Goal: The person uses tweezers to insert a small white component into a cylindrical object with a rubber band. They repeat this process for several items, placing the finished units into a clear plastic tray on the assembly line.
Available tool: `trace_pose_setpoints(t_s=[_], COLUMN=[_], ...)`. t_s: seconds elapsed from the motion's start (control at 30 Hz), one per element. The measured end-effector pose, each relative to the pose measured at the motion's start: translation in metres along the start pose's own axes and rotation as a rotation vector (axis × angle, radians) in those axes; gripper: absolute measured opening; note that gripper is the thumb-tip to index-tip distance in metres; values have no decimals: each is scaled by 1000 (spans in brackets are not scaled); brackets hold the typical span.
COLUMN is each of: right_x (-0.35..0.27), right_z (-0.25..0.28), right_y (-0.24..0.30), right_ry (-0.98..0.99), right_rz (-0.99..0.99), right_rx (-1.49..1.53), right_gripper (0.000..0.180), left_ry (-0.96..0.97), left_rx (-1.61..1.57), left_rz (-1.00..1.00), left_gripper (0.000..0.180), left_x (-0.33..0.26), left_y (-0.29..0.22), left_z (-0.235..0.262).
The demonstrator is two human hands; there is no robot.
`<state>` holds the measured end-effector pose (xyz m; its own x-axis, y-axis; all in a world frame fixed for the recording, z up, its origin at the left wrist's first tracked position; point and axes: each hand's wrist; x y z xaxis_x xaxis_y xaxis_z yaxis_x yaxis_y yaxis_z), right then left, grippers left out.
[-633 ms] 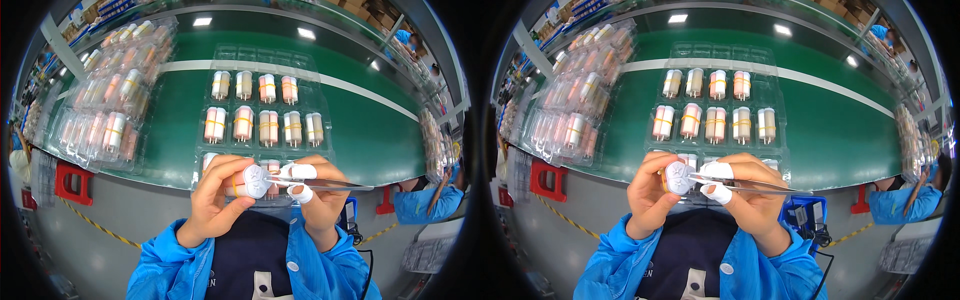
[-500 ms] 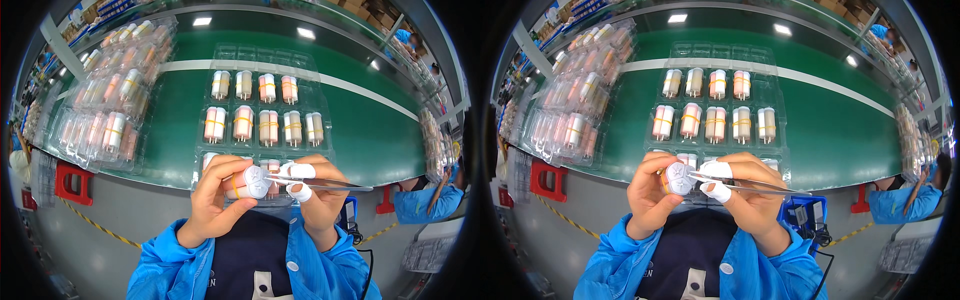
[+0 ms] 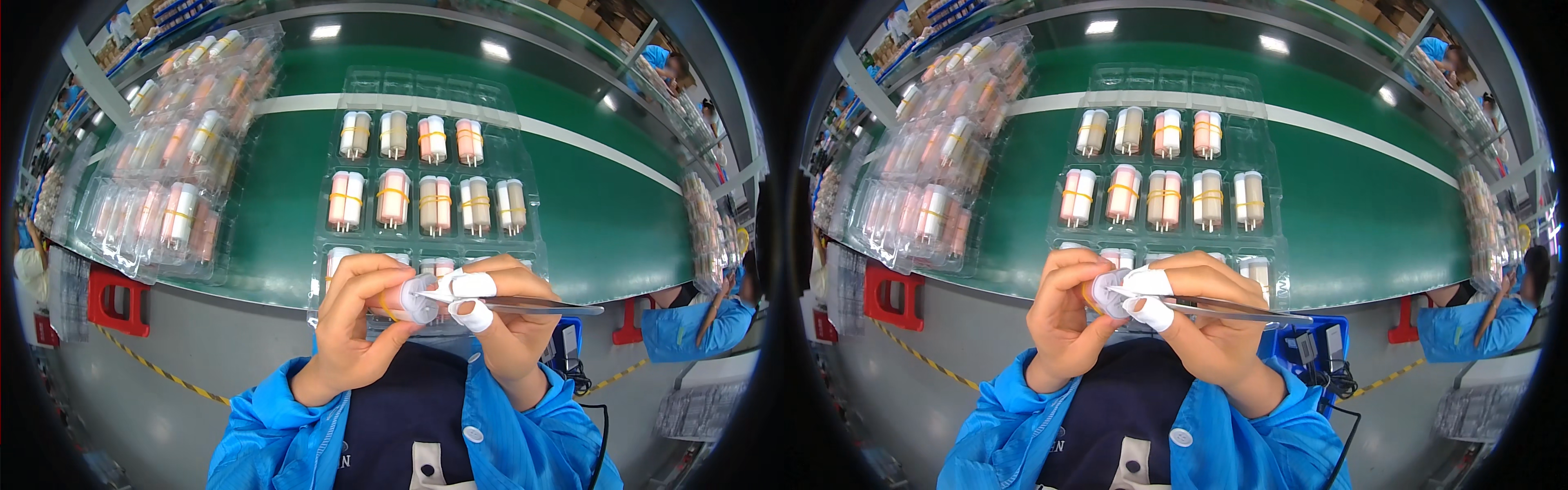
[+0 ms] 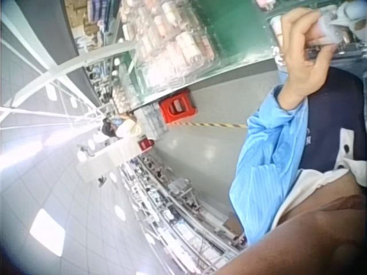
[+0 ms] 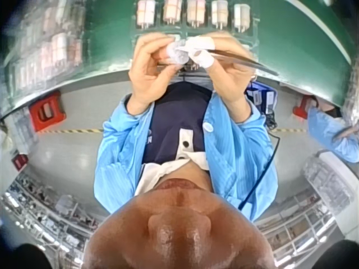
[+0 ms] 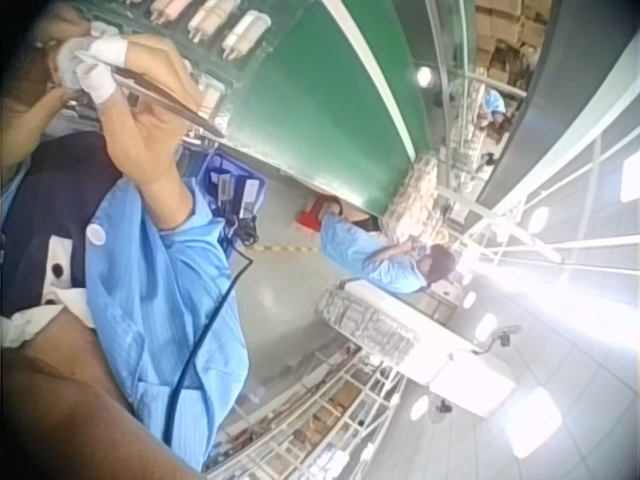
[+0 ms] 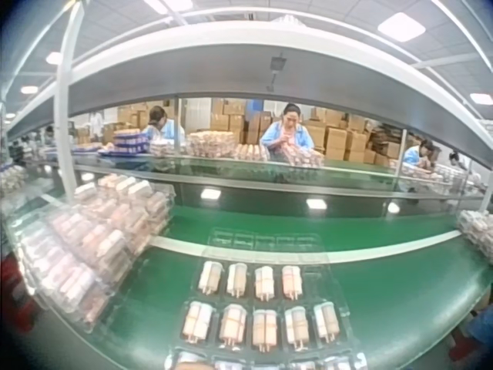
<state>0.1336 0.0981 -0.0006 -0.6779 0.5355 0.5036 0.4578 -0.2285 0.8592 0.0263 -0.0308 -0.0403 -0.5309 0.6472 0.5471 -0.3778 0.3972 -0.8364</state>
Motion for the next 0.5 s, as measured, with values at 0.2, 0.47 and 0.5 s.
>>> trace_pose_setpoints(t_s=[0.2, 0.47, 0.5], right_x=[2, 4, 4], right_z=[1, 3, 3], right_y=[-2, -5, -5], right_ry=[16, 59, 64], right_rz=[20, 32, 47], right_rx=[-16, -76, -84], right_gripper=[18, 18, 18], left_ry=[4, 5, 4], left_rx=[6, 33, 32], left_rz=[-20, -52, -55], left_gripper=[45, 45, 45], left_x=[1, 1, 1], left_y=[0, 2, 2], left_z=[0, 0, 0])
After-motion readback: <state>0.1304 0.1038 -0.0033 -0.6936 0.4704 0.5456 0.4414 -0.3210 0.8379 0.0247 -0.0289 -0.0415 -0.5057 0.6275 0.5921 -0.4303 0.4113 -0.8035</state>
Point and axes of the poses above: each hand's wrist, its own x-axis towards the middle knuckle, its own z-axis out of the back of the hand, y = z × x, and after that the axes turned 1 degree about y, right-handed
